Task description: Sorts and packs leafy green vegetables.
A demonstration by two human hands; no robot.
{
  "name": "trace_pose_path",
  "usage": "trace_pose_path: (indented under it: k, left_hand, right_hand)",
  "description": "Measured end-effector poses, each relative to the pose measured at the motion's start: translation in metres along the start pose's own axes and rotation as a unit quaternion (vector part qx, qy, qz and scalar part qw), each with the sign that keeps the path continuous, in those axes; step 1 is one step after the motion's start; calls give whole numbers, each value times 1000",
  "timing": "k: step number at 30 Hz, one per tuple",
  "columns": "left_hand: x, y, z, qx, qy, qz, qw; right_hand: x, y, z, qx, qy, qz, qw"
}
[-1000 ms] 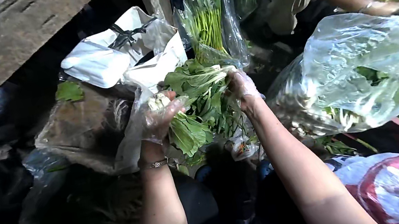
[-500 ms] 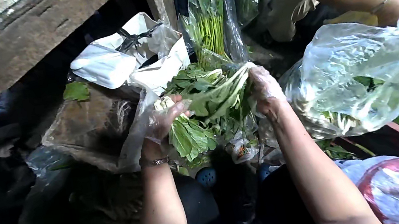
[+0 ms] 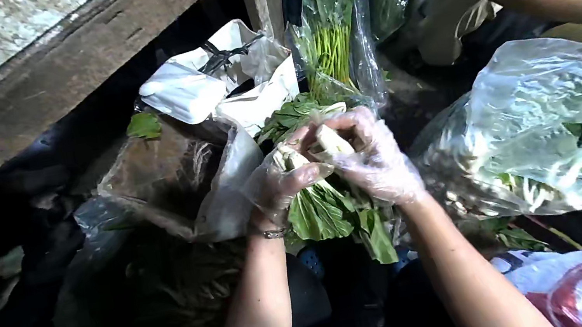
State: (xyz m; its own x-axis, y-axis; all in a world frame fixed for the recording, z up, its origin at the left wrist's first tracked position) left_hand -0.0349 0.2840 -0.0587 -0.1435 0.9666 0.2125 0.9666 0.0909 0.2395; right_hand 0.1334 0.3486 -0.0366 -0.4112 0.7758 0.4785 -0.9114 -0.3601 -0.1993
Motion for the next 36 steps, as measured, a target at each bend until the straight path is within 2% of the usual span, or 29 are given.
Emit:
trace_pose_path:
  k: [2,3,6,9,12,17,19,23,25,28,31,33,36]
  left_hand:
    - [-3,8,-1,24,2,-66,998]
    - [-2,10,-2,21,12,-71,997]
    - [1,4,8,6,24,3,1000]
    - [2,7,9,-11,10,-1,1000]
    - [4,7,8,-34,3,2,999]
    - [4,19,3,100,-88,-49,990]
    - [7,23,1,130,-109,-74,983]
    - [7,15,10,87,-119,-67,987]
    - [5,21,6,115,-136,-80,981]
    - [4,27,2,146,-147,-98,973]
    - [2,15,7,-18,-138,-59,988]
    - [2,3,13,-124,-111,-30,986]
    - [4,1,15,-185,-68,4,980]
  right_hand:
    - [-7,20,-3,88,29,-46,995]
    - [-8,27,0,143,67,-87,984]
    - [-10,34,12,209,161,-190,946]
    - [-10,31,6,243,156,-228,930]
    - [-12,28,2,233,134,-244,932]
    - [-16,24,-3,218,144,-268,927]
    - [-13,22,4,210,163,-257,929]
    - [-5,-1,16,212,204,-178,939]
    - [-2,-1,23,154,209,-221,940]
    - [-2,-1,22,95,169,-263,945]
    - [3,-30,24,108,129,-243,955]
    - [1,-56,27,87,112,-211,967]
    - [-10,-57,23,51,133,-87,986]
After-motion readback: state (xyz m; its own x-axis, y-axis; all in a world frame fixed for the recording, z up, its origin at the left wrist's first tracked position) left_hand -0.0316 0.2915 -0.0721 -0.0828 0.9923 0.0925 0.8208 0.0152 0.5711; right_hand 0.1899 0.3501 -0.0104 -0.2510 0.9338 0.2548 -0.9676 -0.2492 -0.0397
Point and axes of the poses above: each hand's wrist, its own x-axis towards the middle knuckle, its own y-axis out of the palm, z = x × y, the point moved 1 cm from there along x, towards the middle knuckle, and after that the axes turned 6 degrees about -z, right-handed, at the moved point
